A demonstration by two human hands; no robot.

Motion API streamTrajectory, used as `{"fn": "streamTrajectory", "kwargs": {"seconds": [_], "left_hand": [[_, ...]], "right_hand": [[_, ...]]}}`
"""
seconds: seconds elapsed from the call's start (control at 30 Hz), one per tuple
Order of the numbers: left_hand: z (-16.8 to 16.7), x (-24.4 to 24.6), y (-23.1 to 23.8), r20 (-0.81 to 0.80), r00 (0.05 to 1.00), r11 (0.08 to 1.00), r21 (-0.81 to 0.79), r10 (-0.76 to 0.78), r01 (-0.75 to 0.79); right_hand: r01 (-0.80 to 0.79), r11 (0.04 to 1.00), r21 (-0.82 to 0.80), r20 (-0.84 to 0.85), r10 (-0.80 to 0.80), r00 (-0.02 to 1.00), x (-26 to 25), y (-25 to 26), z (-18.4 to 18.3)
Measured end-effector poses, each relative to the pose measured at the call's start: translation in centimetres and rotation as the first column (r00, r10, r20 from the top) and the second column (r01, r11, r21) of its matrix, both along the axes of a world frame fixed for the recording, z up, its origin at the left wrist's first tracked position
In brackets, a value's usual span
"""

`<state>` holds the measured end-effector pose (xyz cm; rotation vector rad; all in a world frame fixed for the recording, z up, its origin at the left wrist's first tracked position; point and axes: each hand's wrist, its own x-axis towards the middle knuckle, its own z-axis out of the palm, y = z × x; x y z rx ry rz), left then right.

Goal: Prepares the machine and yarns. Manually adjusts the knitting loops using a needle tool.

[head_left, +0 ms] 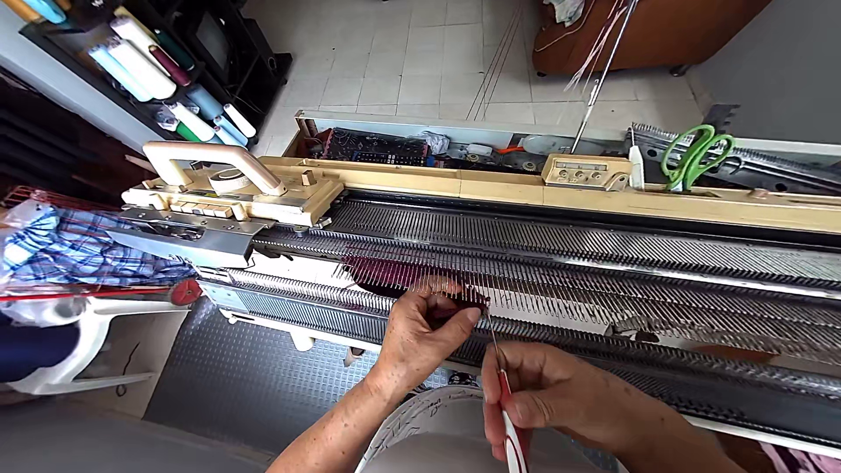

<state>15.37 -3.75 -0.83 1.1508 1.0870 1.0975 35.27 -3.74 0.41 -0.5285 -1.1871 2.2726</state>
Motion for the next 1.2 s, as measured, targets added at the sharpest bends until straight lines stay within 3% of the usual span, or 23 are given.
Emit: {"fn": "streamTrajectory", "kwargs": {"seconds": [0.23,0.43,0.73,0.93,1.2], "left_hand": [[0.2,0.5,-0.3,-0.026,0.999,0.998,0.04,0.045,-0.043],[0.1,-0.4,0.0,-0.049,0.999,1.0,0.018,0.023,-0.023],[0.4,0.1,-0.5,-0.08,0.994,0.995,0.068,0.081,-0.075],[0.1,-0.7,-0.1,-0.085,0.995,0.998,0.046,0.05,-0.046],[0.3,-0.3,-0.2,-0.078,0.993,0.994,0.064,0.089,-0.084]], "right_hand": [[-0.063,0.998,0.01,-0.003,0.063,0.998,0.6,-1.6,2.2],[0.005,0.999,-0.033,0.014,-0.004,1.0,-0.6,1.2,-1.0],[-0.059,0.998,0.017,0.003,0.059,0.998,0.3,-1.6,2.1],[-0.004,0.998,-0.055,0.033,0.006,0.999,-1.3,1.7,-1.4],[-0.035,0.999,0.034,0.0,0.035,0.999,-0.7,-0.7,1.0]]}}
